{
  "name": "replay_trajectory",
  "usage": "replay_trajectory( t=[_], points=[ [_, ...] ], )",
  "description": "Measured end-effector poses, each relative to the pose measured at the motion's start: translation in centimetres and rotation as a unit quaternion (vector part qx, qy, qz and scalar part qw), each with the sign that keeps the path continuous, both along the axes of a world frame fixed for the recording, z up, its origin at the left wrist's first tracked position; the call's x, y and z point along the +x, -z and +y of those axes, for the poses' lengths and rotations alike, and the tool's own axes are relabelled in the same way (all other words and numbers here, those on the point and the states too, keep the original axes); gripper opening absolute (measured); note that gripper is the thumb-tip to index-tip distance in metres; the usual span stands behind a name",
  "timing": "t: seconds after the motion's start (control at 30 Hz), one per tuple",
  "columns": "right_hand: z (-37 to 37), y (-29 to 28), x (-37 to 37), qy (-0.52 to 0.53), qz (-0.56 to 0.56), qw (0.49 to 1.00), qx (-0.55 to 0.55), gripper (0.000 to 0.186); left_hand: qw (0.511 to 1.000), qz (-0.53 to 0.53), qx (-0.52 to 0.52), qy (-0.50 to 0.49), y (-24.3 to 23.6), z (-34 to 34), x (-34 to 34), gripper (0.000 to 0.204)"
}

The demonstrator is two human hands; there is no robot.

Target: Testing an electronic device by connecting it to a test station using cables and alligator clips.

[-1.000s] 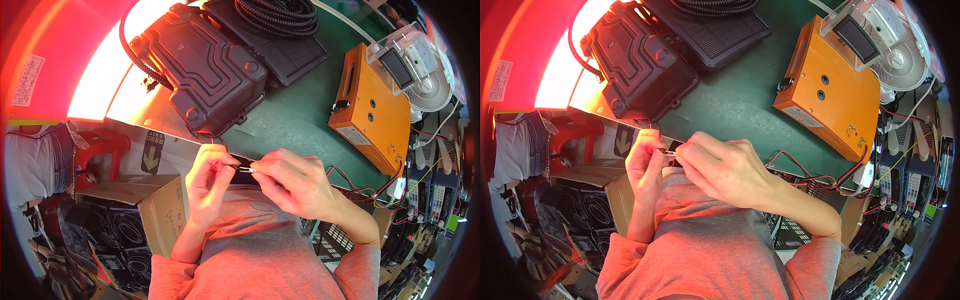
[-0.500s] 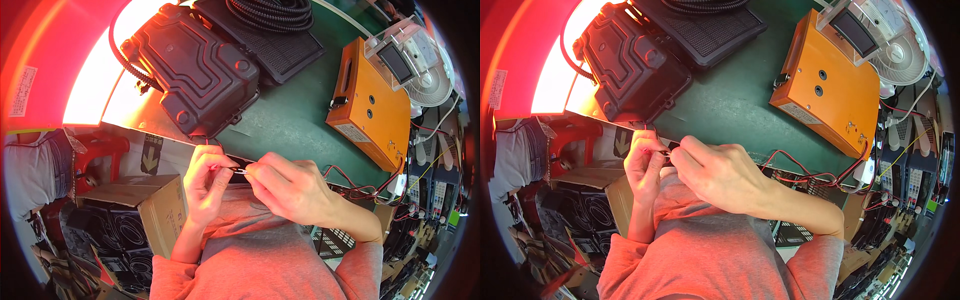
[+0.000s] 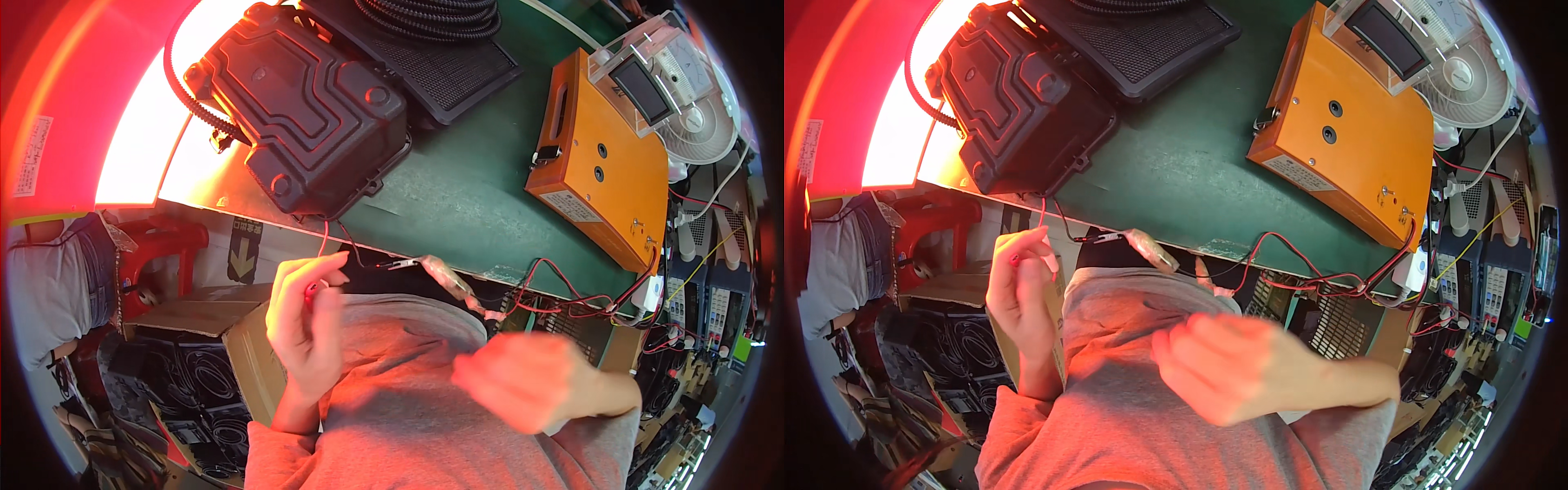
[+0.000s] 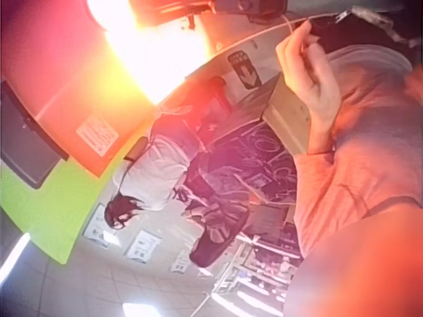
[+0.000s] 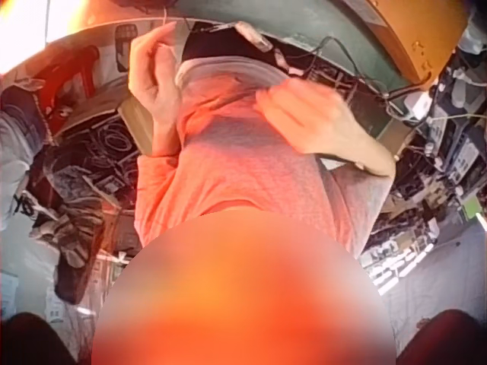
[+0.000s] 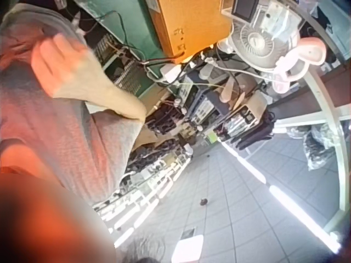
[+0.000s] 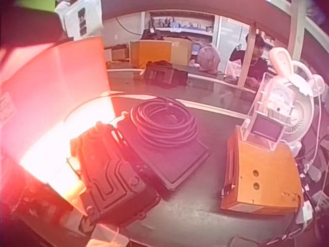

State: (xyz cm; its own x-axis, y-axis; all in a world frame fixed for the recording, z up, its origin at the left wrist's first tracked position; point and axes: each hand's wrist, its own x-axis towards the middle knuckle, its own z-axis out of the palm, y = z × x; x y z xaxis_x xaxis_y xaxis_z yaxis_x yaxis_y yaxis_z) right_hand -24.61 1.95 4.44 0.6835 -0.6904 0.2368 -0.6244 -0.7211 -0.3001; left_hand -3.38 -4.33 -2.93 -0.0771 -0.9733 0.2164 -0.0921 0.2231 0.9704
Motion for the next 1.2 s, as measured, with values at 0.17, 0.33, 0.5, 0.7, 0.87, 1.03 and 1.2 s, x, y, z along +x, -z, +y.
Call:
replay_trajectory(
  t=[0.17, 0.33, 0.5, 0.7, 0.87, 1.03, 1.2],
  points=[
    [2.3, 5.3, 0.8, -0.013, 0.229, 0.973, -0.004, 0.033, 0.986, 0.114, 0.094, 0.081, -0.9, 1.1, 1.4, 0.024],
    [1.6, 8.6, 2.2, 0.183, 0.451, 0.874, 0.019, 0.037, 0.977, -0.026, 0.125, 0.169, -0.9, 2.1, 1.0, 0.015],
    [-0.5, 3.9, 1.8, 0.048, 0.302, 0.938, 0.161, 0.031, 0.968, -0.07, 0.122, 0.208, 1.5, 3.4, 0.6, 0.018],
    [-1.5, 2.0, 0.8, 0.148, -0.218, 0.951, 0.163, 0.019, 0.98, -0.072, 0.023, 0.185, 1.6, 2.9, 0.1, 0.018],
    [-1.1, 2.4, 0.2, 0.128, -0.229, 0.956, 0.133, 0.028, 0.982, -0.039, -0.037, 0.182, 1.0, 2.1, -0.7, 0.019],
    [-1.3, 2.6, 0.6, 0.123, -0.196, 0.967, 0.106, 0.025, 0.98, -0.05, -0.083, 0.175, 0.7, 2.0, -1.2, 0.02],
    [-1.6, 3.1, 0.7, 0.113, -0.176, 0.977, 0.032, 0.023, 0.978, -0.071, -0.108, 0.167, 0.4, 1.9, -1.5, 0.02]
  ],
)
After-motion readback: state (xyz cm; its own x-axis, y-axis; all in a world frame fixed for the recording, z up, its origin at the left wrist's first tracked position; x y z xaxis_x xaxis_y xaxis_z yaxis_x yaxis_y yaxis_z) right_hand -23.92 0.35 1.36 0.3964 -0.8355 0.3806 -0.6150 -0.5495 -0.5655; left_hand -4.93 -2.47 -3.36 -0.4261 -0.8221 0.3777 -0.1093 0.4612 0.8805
